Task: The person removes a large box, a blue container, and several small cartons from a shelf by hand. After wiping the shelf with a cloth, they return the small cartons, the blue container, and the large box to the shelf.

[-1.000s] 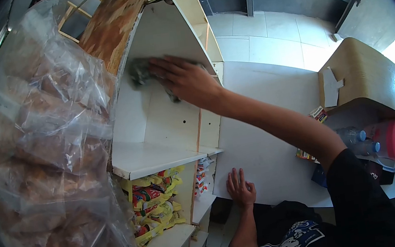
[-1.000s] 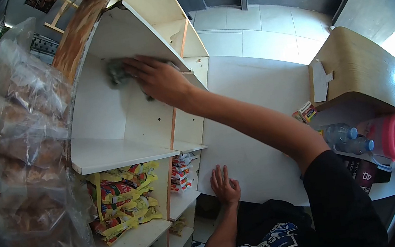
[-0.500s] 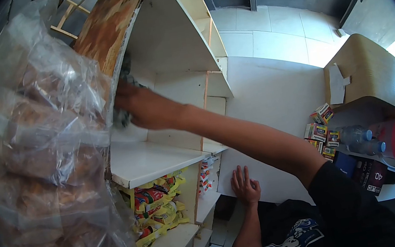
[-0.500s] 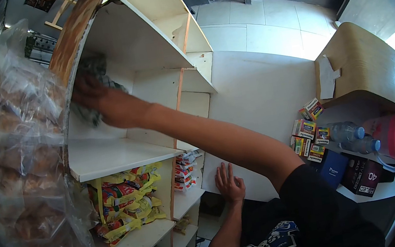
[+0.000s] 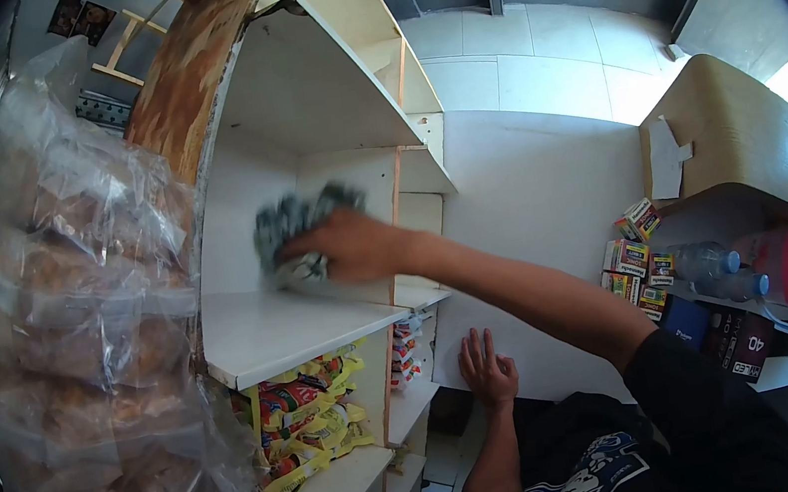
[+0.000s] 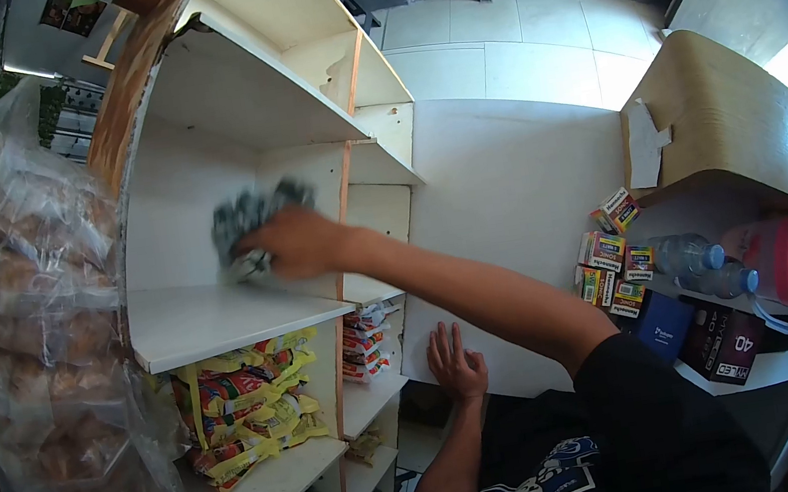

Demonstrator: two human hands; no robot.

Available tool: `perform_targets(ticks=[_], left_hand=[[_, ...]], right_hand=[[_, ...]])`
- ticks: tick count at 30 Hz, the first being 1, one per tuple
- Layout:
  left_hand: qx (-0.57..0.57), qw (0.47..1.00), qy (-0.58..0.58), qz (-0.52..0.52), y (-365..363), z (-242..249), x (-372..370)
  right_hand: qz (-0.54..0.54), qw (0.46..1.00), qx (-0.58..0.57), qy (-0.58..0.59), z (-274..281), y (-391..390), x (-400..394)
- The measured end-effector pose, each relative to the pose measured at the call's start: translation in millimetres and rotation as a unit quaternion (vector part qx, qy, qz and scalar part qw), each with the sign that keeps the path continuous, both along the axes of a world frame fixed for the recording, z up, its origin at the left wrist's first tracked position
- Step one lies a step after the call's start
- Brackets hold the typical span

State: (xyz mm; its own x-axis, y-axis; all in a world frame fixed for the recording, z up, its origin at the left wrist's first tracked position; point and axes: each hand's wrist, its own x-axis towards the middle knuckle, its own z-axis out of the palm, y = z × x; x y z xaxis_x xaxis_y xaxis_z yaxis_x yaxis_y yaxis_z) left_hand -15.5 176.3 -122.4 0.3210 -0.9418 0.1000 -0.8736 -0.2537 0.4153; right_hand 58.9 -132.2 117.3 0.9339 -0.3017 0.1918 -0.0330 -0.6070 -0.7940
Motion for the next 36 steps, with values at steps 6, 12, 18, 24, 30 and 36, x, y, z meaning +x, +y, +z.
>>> perform_targets(ticks=[6,12,18,24,30,36], left_hand=[[0.002,1.000,-0.009,-0.004,4.0,-7.2,0.6],[-0.035,0.999,0.038,0.018,5.9,-7.0,-2.5],[-0.052,0.998,0.032,0.013,6.9,-17.6,0.0],[-0.012,1.000,0.009,-0.011,11.6,-29.0,3.4],[-0.013,1.000,-0.001,-0.002,3.2,-1.5,-3.6],[-0.026,0.999,-0.017,-0.004,1.5,1.8,-2.8]], right_hand=[[-0.059,0.911,0.407,0.021,26.6,53.6,0.7],[0.150,0.884,0.412,-0.165,106.4,49.8,-31.5],[-0.007,0.914,0.379,-0.147,48.0,72.8,-37.0],[-0.190,0.895,0.304,-0.264,-4.0,128.6,-76.3],[-0.364,0.878,0.075,-0.301,-30.1,186.2,-54.8],[-0.327,0.876,-0.081,-0.346,49.2,169.8,-49.2]])
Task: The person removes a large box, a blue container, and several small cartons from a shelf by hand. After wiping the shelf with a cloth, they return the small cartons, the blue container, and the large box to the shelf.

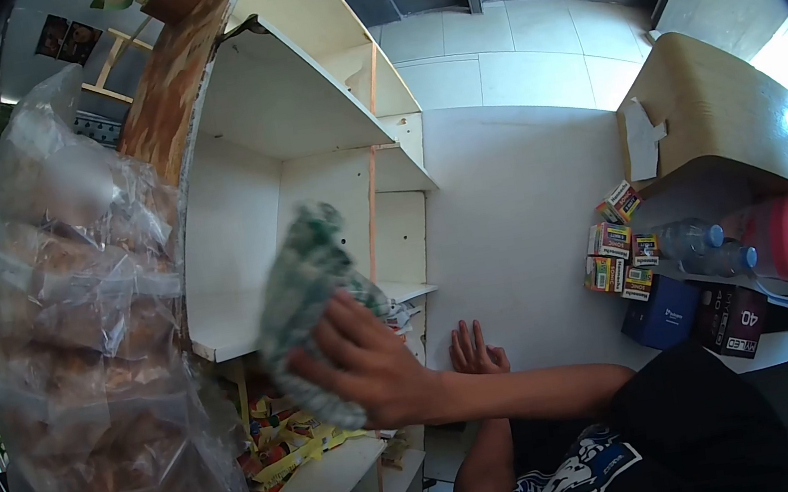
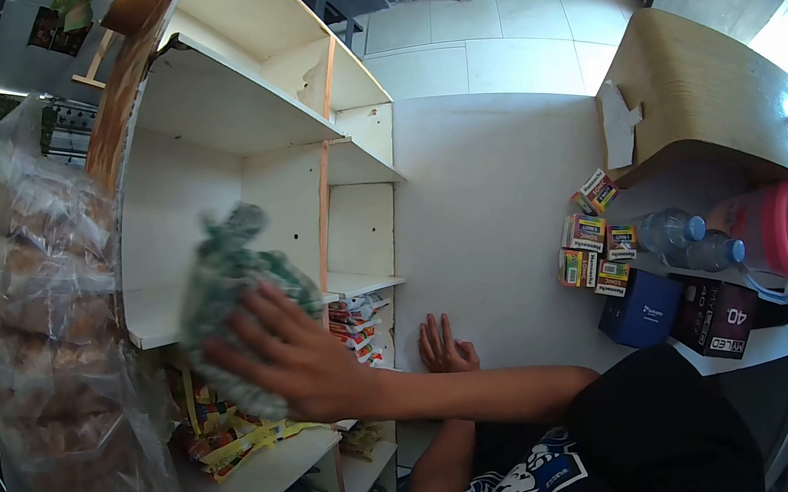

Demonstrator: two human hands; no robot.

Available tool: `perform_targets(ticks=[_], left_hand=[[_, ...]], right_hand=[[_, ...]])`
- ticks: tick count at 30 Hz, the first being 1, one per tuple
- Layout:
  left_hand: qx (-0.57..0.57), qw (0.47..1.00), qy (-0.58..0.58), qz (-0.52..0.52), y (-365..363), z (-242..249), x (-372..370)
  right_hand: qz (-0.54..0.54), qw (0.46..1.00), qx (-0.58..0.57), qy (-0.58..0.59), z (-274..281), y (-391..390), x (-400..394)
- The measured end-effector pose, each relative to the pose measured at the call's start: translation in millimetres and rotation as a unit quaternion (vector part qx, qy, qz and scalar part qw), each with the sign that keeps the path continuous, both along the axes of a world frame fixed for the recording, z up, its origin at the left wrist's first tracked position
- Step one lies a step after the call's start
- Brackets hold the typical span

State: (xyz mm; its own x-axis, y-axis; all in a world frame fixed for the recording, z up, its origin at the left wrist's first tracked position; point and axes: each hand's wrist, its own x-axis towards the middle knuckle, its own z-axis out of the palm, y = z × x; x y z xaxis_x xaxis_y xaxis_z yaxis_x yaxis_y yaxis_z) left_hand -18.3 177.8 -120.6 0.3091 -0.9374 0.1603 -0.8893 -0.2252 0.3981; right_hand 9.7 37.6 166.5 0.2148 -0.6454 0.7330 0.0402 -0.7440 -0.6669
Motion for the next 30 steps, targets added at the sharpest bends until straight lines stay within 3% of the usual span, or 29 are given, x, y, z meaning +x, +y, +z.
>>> perform_targets(ticks=[4,10,13,15,17,18,19,21,24,29,30], left_hand=[[0.016,1.000,0.001,0.003,0.6,-2.2,0.3],[0.028,0.999,-0.022,-0.021,7.2,-26.8,6.4],[0.042,0.998,0.038,-0.003,6.6,-21.5,1.0],[0.057,0.969,0.230,0.073,-2.6,-2.6,-2.5],[0.040,0.972,0.221,0.073,-1.4,-2.8,-0.3],[0.016,0.992,0.119,0.032,2.2,-11.2,2.0],[-0.009,1.000,0.015,-0.010,3.4,-12.9,3.1],[0.028,1.000,0.005,-0.008,2.6,-9.5,2.1],[0.051,0.999,0.002,-0.003,-0.7,-5.5,-0.5],[0.066,0.998,-0.001,-0.002,-1.9,-5.8,2.6],[0.068,0.998,0.000,-0.003,-2.5,-6.2,2.8]], right_hand=[[-0.026,0.998,-0.056,-0.010,13.9,-12.1,3.7],[-0.074,0.992,-0.066,0.073,-91.2,-7.5,-11.0],[-0.058,0.990,-0.066,0.113,-128.2,-9.7,-36.5],[-0.052,0.992,-0.042,0.105,-145.7,-16.1,-53.2],[-0.100,0.991,0.082,0.045,-167.4,-19.6,-61.1],[-0.123,0.982,0.144,0.015,-179.9,-21.6,-63.2],[-0.132,0.976,0.169,0.045,-193.7,-27.9,-64.8],[-0.146,0.959,0.219,0.104,-221.0,-48.4,-65.1],[-0.126,0.965,0.118,0.200,-248.0,-92.8,-50.6],[-0.121,0.939,-0.161,0.279,-262.1,-157.8,7.8],[-0.091,0.940,-0.106,0.311,-278.0,-163.5,19.1]])
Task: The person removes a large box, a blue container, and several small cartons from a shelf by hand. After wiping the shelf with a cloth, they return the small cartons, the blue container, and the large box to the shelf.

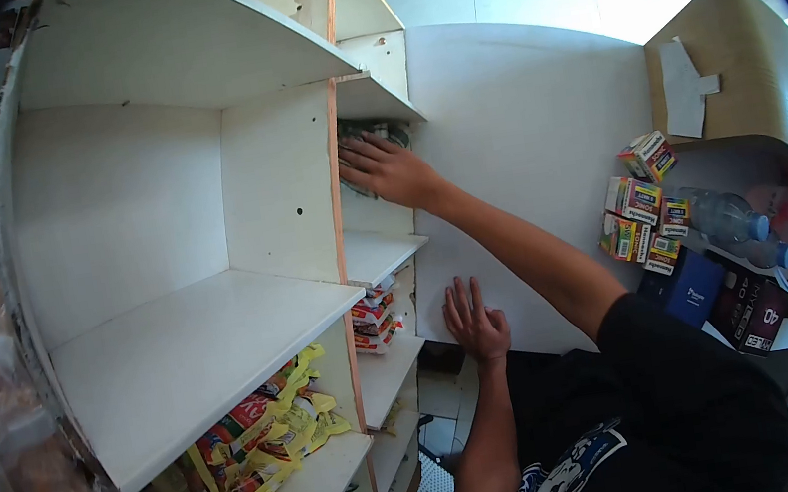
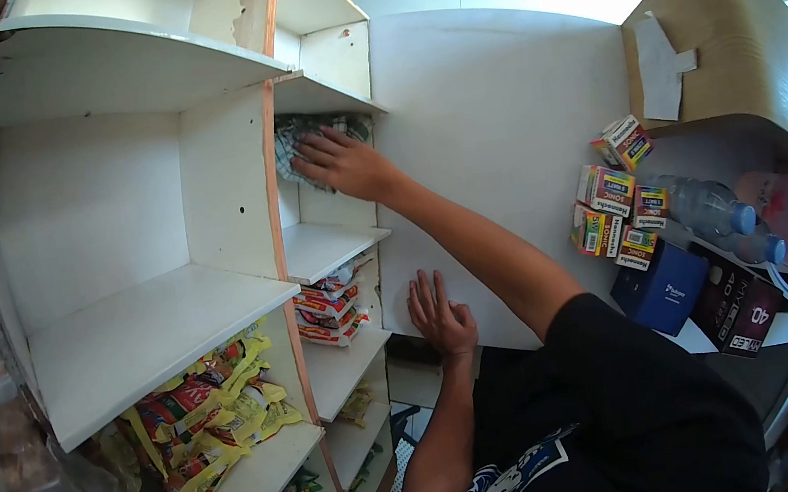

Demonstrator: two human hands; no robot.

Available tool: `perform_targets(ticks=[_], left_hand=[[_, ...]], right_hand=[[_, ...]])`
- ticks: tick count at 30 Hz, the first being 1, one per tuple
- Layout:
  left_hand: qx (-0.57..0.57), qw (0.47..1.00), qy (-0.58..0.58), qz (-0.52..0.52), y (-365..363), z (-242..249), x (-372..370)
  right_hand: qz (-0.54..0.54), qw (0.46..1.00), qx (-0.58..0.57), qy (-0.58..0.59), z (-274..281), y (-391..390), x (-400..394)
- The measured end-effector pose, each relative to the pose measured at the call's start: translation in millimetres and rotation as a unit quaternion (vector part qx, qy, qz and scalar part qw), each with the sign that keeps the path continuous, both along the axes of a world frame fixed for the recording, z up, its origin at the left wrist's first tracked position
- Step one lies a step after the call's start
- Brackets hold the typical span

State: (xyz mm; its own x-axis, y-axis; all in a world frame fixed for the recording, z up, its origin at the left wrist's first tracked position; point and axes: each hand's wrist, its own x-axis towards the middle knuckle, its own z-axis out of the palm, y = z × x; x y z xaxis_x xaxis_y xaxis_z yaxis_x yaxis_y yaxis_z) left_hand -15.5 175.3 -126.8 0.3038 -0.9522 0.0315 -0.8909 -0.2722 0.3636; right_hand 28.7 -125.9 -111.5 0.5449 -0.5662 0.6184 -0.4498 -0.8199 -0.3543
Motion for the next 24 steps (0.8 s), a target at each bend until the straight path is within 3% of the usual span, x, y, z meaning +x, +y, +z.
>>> perform_targets(ticks=[2,6,7,10,11,14,16,19,24], left_hand=[[0.004,1.000,0.003,-0.004,1.6,0.3,-0.4],[0.009,1.000,0.005,-0.008,0.5,0.2,1.8],[0.010,1.000,0.006,-0.009,1.9,0.7,0.7],[0.011,1.000,-0.005,-0.007,2.1,-1.4,1.0],[0.011,1.000,-0.007,-0.006,2.4,-2.1,0.4],[0.006,1.000,-0.013,-0.010,4.6,-3.2,1.5],[-0.002,1.000,-0.015,-0.011,4.4,-5.6,1.0],[0.028,0.999,-0.019,-0.013,7.6,-9.3,2.5],[0.023,1.000,-0.018,-0.008,5.1,-6.5,0.6]], right_hand=[[0.014,0.990,0.124,0.059,-38.8,-2.1,22.4],[0.152,0.939,0.272,0.144,-14.5,10.6,34.7],[0.190,0.935,0.274,0.123,-21.9,18.4,37.6],[0.195,0.883,0.424,0.045,-10.4,40.9,39.9],[0.247,0.778,0.566,0.114,6.0,32.5,31.7],[0.282,0.678,0.678,0.027,45.5,44.8,11.3],[0.311,0.665,0.678,-0.020,69.1,46.7,3.8],[0.353,0.593,0.718,-0.090,108.5,46.9,-11.1],[0.385,0.634,0.660,-0.114,79.1,51.0,-8.0]])
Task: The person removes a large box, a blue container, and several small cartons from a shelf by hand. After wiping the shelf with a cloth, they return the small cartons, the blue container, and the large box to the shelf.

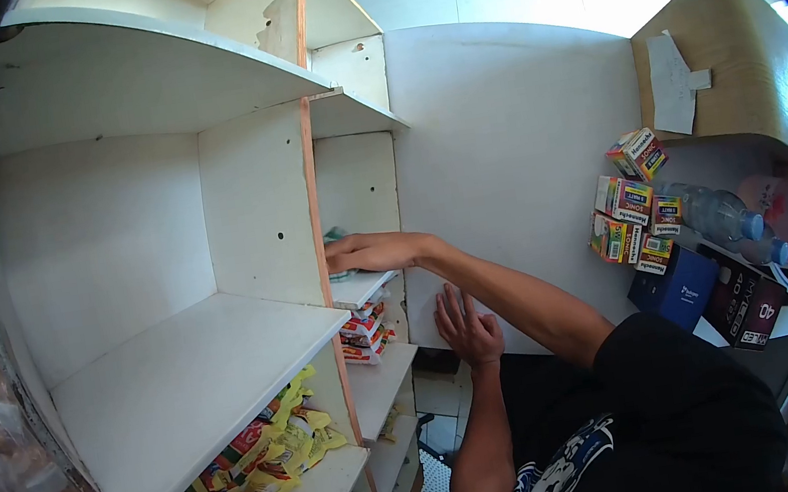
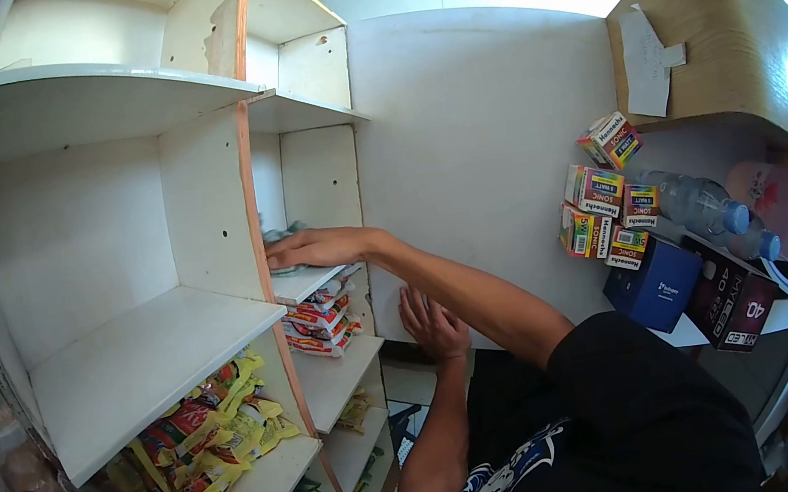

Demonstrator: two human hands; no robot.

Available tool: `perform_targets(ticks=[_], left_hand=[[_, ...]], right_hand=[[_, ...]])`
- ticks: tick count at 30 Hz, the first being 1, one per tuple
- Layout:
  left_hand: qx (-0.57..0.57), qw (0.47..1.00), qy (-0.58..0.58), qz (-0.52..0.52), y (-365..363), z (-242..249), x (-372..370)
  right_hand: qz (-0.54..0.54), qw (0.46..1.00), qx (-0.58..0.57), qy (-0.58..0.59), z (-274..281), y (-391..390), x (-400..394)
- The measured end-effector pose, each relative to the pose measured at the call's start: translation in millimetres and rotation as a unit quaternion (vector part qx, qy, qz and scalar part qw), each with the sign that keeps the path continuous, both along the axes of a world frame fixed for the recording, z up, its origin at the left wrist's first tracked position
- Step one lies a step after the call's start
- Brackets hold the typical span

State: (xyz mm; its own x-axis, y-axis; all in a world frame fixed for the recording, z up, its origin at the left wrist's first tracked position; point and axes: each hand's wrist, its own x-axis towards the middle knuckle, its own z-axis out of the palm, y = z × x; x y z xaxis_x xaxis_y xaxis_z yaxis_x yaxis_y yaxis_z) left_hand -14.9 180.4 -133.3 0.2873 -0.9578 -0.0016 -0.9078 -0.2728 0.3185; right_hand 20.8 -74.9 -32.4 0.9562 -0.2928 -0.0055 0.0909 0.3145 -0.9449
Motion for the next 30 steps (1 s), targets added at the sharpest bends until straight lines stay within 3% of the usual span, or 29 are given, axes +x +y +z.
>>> perform_targets(ticks=[1,4,5,9,11,14,15,18,21,27,29,30], left_hand=[[0.006,1.000,-0.001,0.002,-1.2,2.4,-0.5],[0.002,1.000,0.003,-0.010,-3.6,6.4,-1.6],[0.002,1.000,0.001,-0.011,-3.2,6.7,-2.0],[-0.007,1.000,-0.005,-0.006,-1.0,2.6,-1.4],[-0.008,1.000,-0.006,-0.004,2.3,-1.4,-0.9],[-0.009,1.000,-0.009,-0.005,2.3,-6.0,0.3],[-0.012,1.000,-0.008,-0.005,3.2,-5.4,0.0],[-0.015,1.000,-0.011,-0.008,2.7,-4.5,-0.7],[-0.015,1.000,-0.008,-0.012,2.1,-3.1,-0.3],[-0.013,1.000,0.004,-0.001,3.6,-1.7,-3.6],[-0.019,1.000,0.000,-0.008,1.8,-2.3,-0.8],[-0.023,1.000,0.003,-0.009,-0.9,1.3,-1.9]], right_hand=[[-0.010,1.000,-0.014,0.000,-13.4,2.9,1.9],[-0.043,0.987,-0.033,0.148,-48.3,8.8,-4.4],[-0.030,0.990,0.011,0.140,-54.1,6.9,-6.2],[-0.067,0.994,-0.014,0.086,-60.7,3.0,16.6],[-0.130,0.990,0.037,0.048,-45.4,8.6,35.3],[-0.111,0.988,0.107,0.030,21.1,5.4,22.0],[-0.049,0.986,0.134,-0.090,27.5,-1.3,37.1],[-0.017,0.999,0.027,0.039,41.9,-3.0,20.1],[0.013,0.994,-0.104,-0.037,31.8,-18.9,34.8],[-0.183,0.905,-0.384,0.029,16.4,-25.0,58.4],[-0.343,0.848,-0.398,-0.060,-18.2,-30.1,89.7],[-0.373,0.835,-0.401,-0.060,-25.2,-36.2,95.6]])
